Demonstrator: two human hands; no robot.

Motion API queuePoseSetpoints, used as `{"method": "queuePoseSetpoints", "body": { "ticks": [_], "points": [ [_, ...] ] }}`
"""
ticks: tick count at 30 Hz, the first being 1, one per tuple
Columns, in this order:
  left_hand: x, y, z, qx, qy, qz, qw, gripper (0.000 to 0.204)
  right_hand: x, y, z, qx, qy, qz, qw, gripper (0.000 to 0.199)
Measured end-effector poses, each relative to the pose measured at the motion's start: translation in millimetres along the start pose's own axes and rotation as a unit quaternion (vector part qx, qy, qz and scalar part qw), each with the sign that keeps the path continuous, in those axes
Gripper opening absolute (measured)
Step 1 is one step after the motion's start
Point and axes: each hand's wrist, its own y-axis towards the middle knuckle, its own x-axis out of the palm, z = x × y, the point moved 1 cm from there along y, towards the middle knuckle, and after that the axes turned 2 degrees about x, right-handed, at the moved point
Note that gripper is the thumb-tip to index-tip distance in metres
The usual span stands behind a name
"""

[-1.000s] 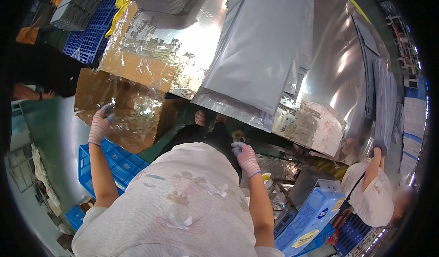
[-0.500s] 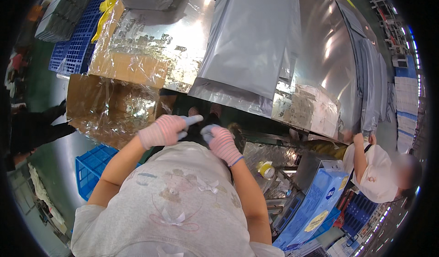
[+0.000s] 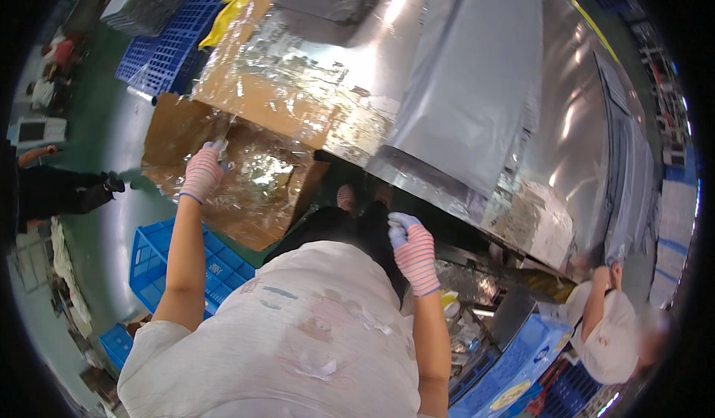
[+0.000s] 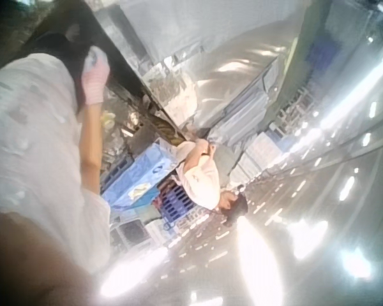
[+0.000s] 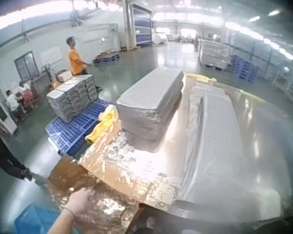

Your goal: The person places tissue packs into gray plastic shipping bags on a metal table, smooths the bags, and stacks the completed packages on the workspace.

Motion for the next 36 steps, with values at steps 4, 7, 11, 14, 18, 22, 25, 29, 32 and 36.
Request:
{"method": "queuePoseSetpoints", "body": {
  "ticks": [4,7,11,14,18,22,25,29,32,36],
  "points": [
    [-36.9,-16.2,-16.2,0.007,-0.254,0.136,0.958,0.017,4.0,31.3,-37.9,-0.086,-0.041,-0.006,0.995,0.014],
    [-70.9,-36.7,17.1,0.015,-0.323,0.104,0.940,0.016,27.9,65.3,-103.6,-0.217,-0.089,-0.050,0.971,0.016],
    [-97.6,-68.8,56.1,0.079,-0.447,0.080,0.887,0.020,80.1,76.3,-214.5,-0.355,-0.075,-0.116,0.925,0.031],
    [-122.9,-94.7,62.8,0.121,-0.370,0.045,0.920,0.025,111.1,86.6,-239.6,-0.424,-0.131,-0.213,0.871,0.032],
    [-138.5,-140.4,28.5,0.002,-0.480,0.073,0.874,0.030,89.0,118.6,-274.8,-0.510,-0.145,-0.269,0.804,0.028],
    [-104.9,-189.6,-54.0,-0.125,-0.627,0.267,0.722,0.032,45.7,126.1,-328.3,-0.290,0.114,-0.344,0.886,0.021],
    [-65.6,-211.7,-94.2,-0.271,-0.455,0.333,0.781,0.031,124.1,140.9,-272.7,-0.307,-0.004,-0.370,0.877,0.031],
    [-90.5,-198.0,-46.0,-0.190,-0.538,0.216,0.792,0.028,193.9,114.4,-211.8,-0.303,-0.468,-0.458,0.692,0.040],
    [-104.5,-171.5,9.3,-0.147,-0.527,0.196,0.814,0.022,175.3,95.3,-238.0,-0.415,-0.223,-0.333,0.817,0.044],
    [-109.1,-149.4,36.8,-0.047,-0.560,0.216,0.798,0.025,151.4,74.0,-282.5,-0.228,0.049,-0.544,0.806,0.042]
  ]
}}
